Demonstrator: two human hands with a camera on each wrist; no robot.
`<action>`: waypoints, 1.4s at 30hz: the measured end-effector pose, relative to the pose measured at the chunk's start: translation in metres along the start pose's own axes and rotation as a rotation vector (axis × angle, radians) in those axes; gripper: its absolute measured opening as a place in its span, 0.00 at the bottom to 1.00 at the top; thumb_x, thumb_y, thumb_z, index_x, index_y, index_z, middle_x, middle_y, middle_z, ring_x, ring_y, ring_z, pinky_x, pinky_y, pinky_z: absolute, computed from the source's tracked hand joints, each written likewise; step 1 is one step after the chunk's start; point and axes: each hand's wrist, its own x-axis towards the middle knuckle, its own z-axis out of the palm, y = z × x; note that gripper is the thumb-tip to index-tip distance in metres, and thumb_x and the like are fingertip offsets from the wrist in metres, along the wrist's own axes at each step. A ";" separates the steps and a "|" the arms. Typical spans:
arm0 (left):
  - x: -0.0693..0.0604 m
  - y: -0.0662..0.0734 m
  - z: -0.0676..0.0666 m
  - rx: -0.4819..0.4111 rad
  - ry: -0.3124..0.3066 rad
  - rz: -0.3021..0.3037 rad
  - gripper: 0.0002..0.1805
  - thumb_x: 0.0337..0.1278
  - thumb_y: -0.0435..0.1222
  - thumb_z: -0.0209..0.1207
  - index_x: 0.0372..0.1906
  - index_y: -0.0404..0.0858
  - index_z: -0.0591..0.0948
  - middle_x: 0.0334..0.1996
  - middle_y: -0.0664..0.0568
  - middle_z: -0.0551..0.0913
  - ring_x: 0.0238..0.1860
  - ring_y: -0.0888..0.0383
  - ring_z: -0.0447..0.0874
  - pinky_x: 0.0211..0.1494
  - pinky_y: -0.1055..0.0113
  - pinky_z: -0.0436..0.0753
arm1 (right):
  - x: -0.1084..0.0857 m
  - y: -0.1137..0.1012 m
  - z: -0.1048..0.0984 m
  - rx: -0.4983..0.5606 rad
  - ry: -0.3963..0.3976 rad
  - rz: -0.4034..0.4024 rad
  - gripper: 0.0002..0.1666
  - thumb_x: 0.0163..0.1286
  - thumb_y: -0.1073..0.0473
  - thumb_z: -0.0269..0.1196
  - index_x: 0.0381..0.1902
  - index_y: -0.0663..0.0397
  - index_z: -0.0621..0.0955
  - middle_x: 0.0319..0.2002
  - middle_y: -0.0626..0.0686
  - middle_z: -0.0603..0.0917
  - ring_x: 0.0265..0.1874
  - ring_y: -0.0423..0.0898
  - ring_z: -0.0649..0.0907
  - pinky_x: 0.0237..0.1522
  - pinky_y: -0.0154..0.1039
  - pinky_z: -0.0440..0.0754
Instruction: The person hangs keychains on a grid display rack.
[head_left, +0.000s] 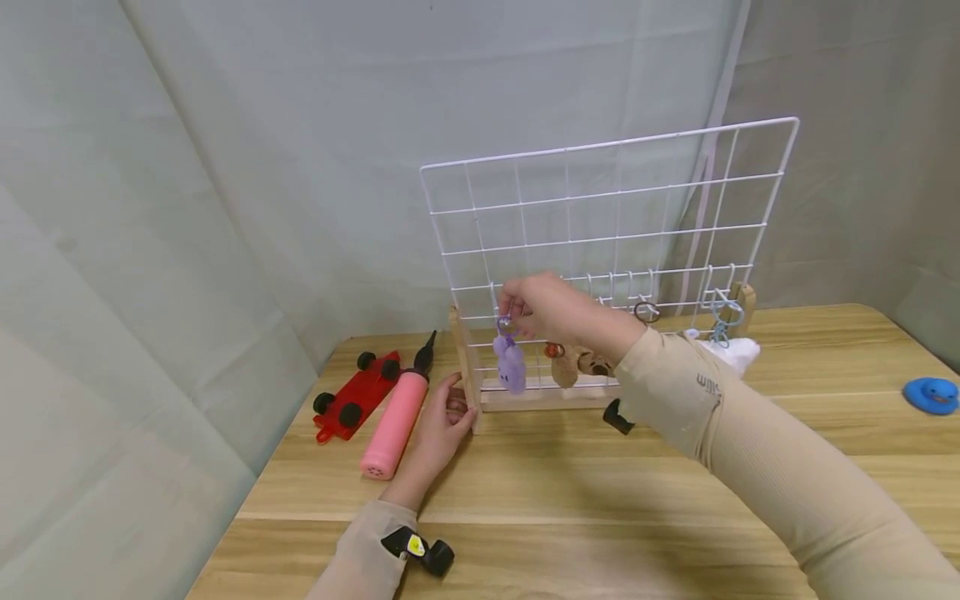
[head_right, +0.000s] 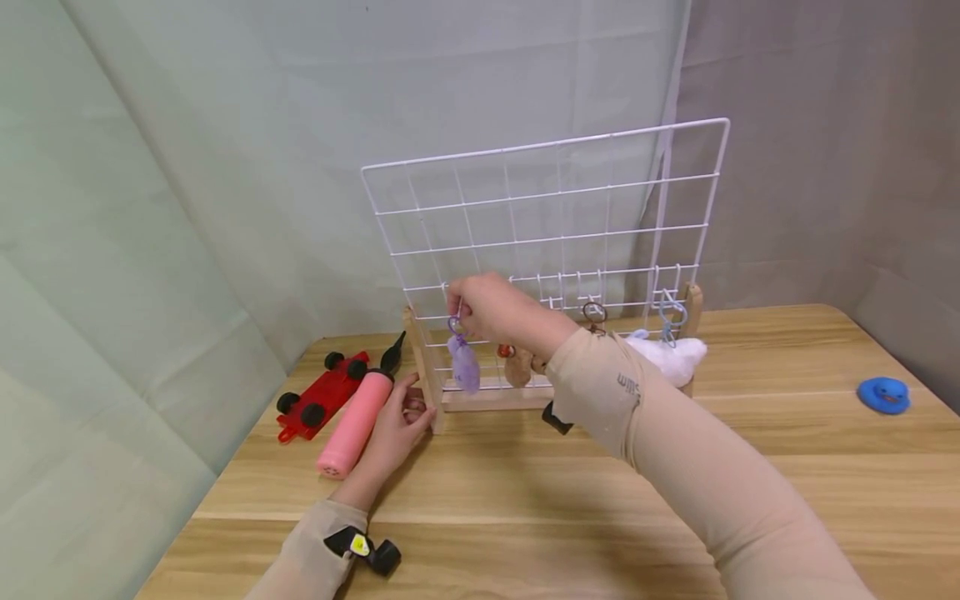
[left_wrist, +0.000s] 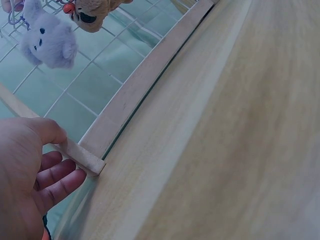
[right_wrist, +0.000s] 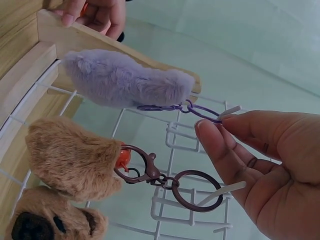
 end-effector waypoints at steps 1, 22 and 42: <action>0.000 0.000 0.000 -0.001 -0.001 0.002 0.32 0.56 0.25 0.60 0.66 0.30 0.64 0.47 0.36 0.78 0.43 0.49 0.80 0.41 0.74 0.81 | -0.001 0.000 0.000 -0.001 0.005 -0.004 0.06 0.67 0.67 0.60 0.41 0.57 0.79 0.37 0.55 0.85 0.36 0.46 0.82 0.40 0.37 0.82; 0.002 -0.010 0.001 -0.025 -0.007 0.003 0.31 0.57 0.25 0.60 0.65 0.30 0.64 0.47 0.35 0.78 0.43 0.49 0.80 0.41 0.76 0.81 | -0.019 -0.003 -0.007 0.015 0.091 -0.069 0.10 0.66 0.66 0.60 0.46 0.59 0.79 0.37 0.53 0.85 0.37 0.46 0.84 0.41 0.35 0.83; 0.008 -0.014 0.001 0.046 0.014 0.089 0.30 0.55 0.24 0.61 0.63 0.25 0.65 0.41 0.35 0.78 0.38 0.51 0.78 0.37 0.73 0.81 | -0.070 -0.005 -0.007 0.020 0.174 -0.196 0.12 0.65 0.65 0.62 0.47 0.58 0.79 0.32 0.47 0.84 0.33 0.39 0.82 0.35 0.30 0.81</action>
